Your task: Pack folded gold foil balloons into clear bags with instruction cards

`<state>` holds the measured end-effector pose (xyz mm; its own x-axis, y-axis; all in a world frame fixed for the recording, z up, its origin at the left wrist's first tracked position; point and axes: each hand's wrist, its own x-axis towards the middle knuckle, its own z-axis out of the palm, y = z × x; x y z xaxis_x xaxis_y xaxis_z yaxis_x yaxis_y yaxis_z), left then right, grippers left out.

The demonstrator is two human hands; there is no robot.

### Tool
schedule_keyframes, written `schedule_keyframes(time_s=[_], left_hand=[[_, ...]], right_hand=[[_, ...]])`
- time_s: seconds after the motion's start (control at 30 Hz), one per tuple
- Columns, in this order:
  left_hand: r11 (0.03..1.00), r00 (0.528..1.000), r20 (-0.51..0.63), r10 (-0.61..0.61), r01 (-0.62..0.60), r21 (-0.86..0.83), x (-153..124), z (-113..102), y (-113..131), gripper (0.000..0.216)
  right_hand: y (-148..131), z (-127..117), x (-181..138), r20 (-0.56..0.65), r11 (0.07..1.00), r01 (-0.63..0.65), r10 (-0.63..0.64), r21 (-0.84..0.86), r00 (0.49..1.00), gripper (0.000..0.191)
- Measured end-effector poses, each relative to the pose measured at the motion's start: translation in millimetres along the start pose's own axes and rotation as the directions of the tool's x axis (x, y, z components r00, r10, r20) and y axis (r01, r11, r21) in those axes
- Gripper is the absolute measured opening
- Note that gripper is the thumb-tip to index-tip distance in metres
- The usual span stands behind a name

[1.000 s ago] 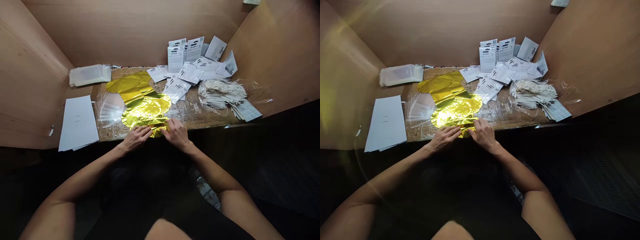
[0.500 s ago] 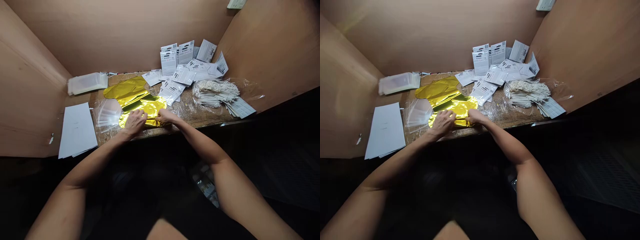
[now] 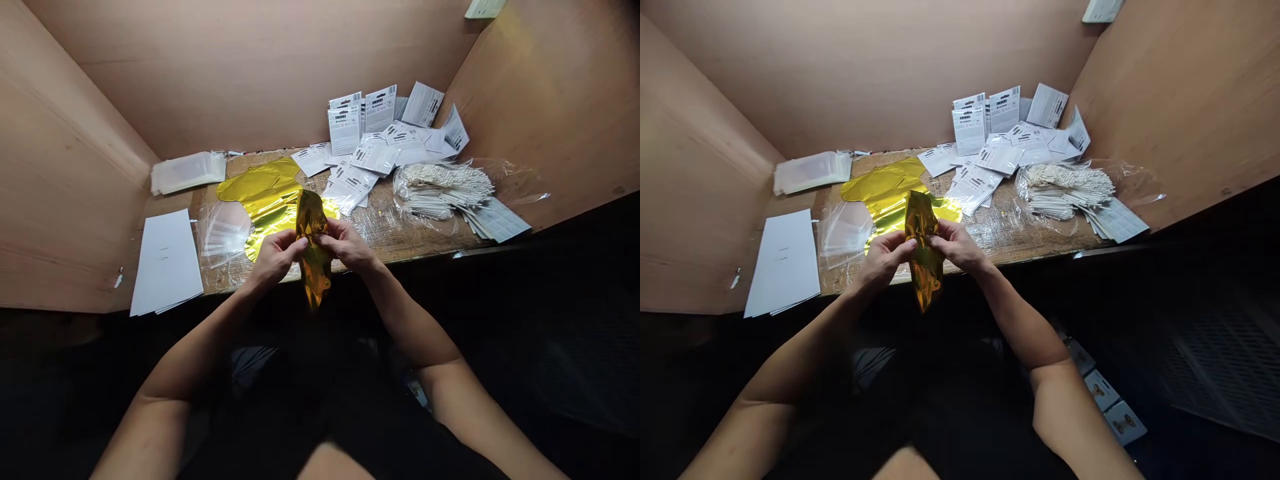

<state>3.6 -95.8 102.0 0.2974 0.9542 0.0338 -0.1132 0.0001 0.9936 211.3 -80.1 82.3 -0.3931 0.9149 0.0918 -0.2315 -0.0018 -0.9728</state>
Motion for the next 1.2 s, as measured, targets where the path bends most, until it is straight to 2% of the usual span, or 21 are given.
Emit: schedule_keyframes(time_s=[0.1, 0.2, 0.23, 0.33, 0.4, 0.47, 0.53, 0.57, 0.63, 0.7, 0.77, 0.8, 0.87, 0.9, 0.97, 1.0, 1.07, 1.13, 1.2], left_hand=[[1.000, 0.997, -0.073, -0.014, 0.013, -0.020, -10.7, 0.0, -4.1, 0.019], [0.999, 0.993, -0.114, 0.043, -0.041, 0.018, -16.1, -5.3, -7.8, 0.004], [0.999, 0.996, -0.087, 0.032, -0.030, 0.017, -17.8, -8.0, -8.4, 0.006], [0.994, 0.991, 0.085, -0.105, 0.105, 0.010, -25.2, -16.3, -10.6, 0.017], [0.990, 0.987, 0.106, -0.120, 0.111, 0.092, -32.3, -19.5, -14.3, 0.028], [0.981, 0.999, 0.023, -0.031, 0.026, 0.191, -39.6, -19.9, -19.9, 0.031], [0.981, 0.996, -0.073, 0.054, -0.039, 0.191, -45.4, -18.3, -25.7, 0.034], [0.986, 0.992, -0.108, 0.067, -0.050, 0.158, -47.7, -17.2, -28.1, 0.039], [0.998, 0.995, -0.099, 0.014, -0.008, 0.059, -51.5, -15.6, -31.2, 0.052], [0.997, 0.997, 0.003, -0.074, 0.074, -0.018, -55.6, -15.2, -32.4, 0.058], [0.994, 0.992, 0.074, -0.103, 0.106, -0.035, -60.8, -17.0, -32.3, 0.047], [0.996, 0.994, 0.066, -0.083, 0.085, -0.024, -63.7, -19.1, -31.8, 0.036], [0.999, 1.000, 0.021, -0.001, 0.000, 0.036, -69.2, -25.8, -30.4, 0.012], [0.995, 0.999, 0.011, 0.048, -0.049, 0.083, -71.3, -30.1, -29.3, 0.006], [0.969, 0.989, 0.049, 0.141, -0.148, 0.199, -73.7, -38.7, -26.7, 0.016], [0.945, 0.980, 0.088, 0.180, -0.197, 0.260, -74.1, -42.0, -25.0, 0.020], [0.889, 0.955, 0.191, 0.226, -0.282, 0.362, -73.7, -45.6, -21.0, 0.024], [0.846, 0.925, 0.309, 0.220, -0.339, 0.411, -71.7, -47.7, -16.6, 0.023], [0.857, 0.922, 0.352, 0.162, -0.308, 0.413, -68.6, -55.7, -12.6, 0.021]], right_hand=[[9.4, 14.7, -5.3, -0.045, 0.999, 0.012, -0.010, 0.032, 0.999, 0.030], [17.7, 13.8, -6.9, -0.081, 0.998, 0.064, -0.063, 0.007, 0.995, 0.019], [20.0, 12.3, -6.9, -0.078, 0.994, 0.106, -0.109, -0.040, 0.991, 0.018], [25.3, 8.8, -7.7, -0.051, 0.953, 0.212, -0.227, -0.217, 0.972, 0.018], [28.3, 9.0, -9.8, -0.104, 0.965, 0.146, -0.171, -0.219, 0.980, 0.015], [31.3, 12.1, -13.9, -0.132, 0.993, -0.016, 0.000, -0.114, 0.991, 0.020], [34.3, 18.6, -19.0, -0.062, 0.990, -0.144, 0.143, -0.012, 0.988, 0.035], [35.9, 22.8, -21.7, -0.009, 0.986, -0.165, 0.165, 0.013, 0.986, 0.040], [39.6, 31.1, -26.6, 0.029, 0.991, -0.129, 0.128, 0.023, 0.991, 0.042], [43.0, 36.7, -31.0, 0.000, 0.997, -0.078, 0.078, 0.017, 0.997, 0.041], [43.9, 36.7, -35.4, -0.006, 0.997, -0.075, 0.075, 0.018, 0.997, 0.039], [42.2, 34.4, -37.7, 0.014, 0.997, -0.071, 0.071, 0.015, 0.997, 0.037], [33.0, 26.5, -41.7, 0.108, 0.998, -0.023, 0.029, -0.051, 0.994, 0.033], [25.5, 21.9, -43.0, 0.186, 0.992, 0.021, 0.002, -0.122, 0.983, 0.031], [7.2, 14.5, -42.4, 0.362, 0.948, 0.111, 0.005, -0.299, 0.932, 0.027], [-1.9, 12.8, -40.3, 0.412, 0.910, 0.145, 0.031, -0.388, 0.911, 0.025], [-16.0, 14.7, -32.5, 0.425, 0.816, 0.184, 0.082, -0.548, 0.901, 0.026], [-22.0, 21.8, -22.7, 0.424, 0.728, 0.193, 0.147, -0.658, 0.894, 0.022], [-20.7, 29.4, -14.6, 0.441, 0.688, 0.187, 0.213, -0.701, 0.872, 0.020]])
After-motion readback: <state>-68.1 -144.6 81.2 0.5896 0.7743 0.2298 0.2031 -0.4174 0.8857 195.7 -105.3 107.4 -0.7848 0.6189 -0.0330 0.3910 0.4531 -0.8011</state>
